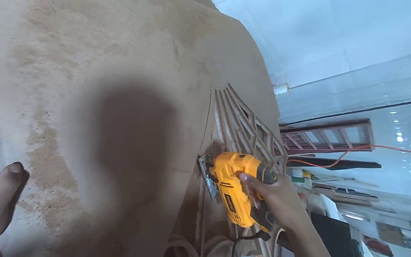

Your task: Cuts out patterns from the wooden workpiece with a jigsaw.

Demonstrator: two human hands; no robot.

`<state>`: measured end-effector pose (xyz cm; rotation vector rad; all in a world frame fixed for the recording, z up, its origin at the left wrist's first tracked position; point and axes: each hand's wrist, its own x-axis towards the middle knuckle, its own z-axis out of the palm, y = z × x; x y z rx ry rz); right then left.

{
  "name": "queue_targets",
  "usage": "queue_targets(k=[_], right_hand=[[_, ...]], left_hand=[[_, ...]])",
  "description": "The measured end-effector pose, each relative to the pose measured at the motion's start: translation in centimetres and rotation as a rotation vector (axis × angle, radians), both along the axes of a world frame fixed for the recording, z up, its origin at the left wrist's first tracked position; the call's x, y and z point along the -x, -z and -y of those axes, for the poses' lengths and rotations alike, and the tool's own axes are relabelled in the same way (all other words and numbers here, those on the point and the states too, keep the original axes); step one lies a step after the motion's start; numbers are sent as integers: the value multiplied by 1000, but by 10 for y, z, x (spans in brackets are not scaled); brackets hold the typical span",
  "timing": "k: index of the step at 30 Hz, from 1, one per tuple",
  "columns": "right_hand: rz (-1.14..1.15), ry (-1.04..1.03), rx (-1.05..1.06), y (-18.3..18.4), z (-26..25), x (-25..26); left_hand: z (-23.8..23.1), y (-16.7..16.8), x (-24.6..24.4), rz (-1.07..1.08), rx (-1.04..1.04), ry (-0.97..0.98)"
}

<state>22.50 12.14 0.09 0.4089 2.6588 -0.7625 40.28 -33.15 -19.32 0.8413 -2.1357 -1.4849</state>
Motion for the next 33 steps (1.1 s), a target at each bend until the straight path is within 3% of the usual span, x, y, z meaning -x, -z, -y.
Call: queue_targets(k=[4, 12, 23, 33], right_hand=[[-8, -23, -22, 1, -1, 4], [-12, -38, -40, 2, -3, 6], [-29, -48, -74, 4, 0, 9], [-48, -81, -107, 4, 2, 16]], left_hand=[[7, 24, -5, -39, -28, 7], [33, 70, -27, 39, 256, 59], [29, 37, -19, 94, 307, 74], [28, 37, -17, 82, 325, 69]])
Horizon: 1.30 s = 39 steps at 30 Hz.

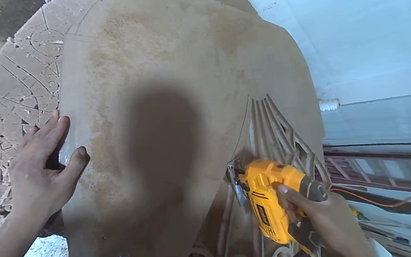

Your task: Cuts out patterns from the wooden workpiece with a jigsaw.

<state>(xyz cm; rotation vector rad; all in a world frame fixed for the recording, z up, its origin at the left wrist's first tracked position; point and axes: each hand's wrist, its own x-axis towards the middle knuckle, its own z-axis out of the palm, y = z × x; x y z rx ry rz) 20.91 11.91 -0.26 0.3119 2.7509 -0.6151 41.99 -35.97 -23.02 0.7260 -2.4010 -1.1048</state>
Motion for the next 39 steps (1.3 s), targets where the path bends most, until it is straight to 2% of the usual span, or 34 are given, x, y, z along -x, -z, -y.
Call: queue_targets(k=[19, 39], right_hand=[[0, -55, -74, -3, 9, 9], [-13, -154, -102, -4, 7, 19]], left_hand=[[1, 9, -2, 7, 7, -10], [-4, 2, -1, 52, 20, -32]])
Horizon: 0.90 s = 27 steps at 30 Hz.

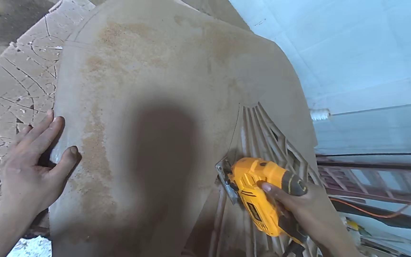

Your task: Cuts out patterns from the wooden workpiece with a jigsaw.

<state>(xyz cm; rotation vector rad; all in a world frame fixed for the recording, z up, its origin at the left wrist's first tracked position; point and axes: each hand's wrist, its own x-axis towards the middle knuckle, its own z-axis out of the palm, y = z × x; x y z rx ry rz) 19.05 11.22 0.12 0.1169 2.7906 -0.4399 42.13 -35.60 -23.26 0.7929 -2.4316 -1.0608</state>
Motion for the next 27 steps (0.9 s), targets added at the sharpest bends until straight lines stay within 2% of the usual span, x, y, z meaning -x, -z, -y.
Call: queue_targets(k=[10, 27], right_hand=[[30, -18, -2, -3, 5, 4], [103, -29, 147, -7, 14, 2]], left_hand=[[-1, -7, 1, -33, 3, 7], [-1, -13, 1, -47, 14, 0]])
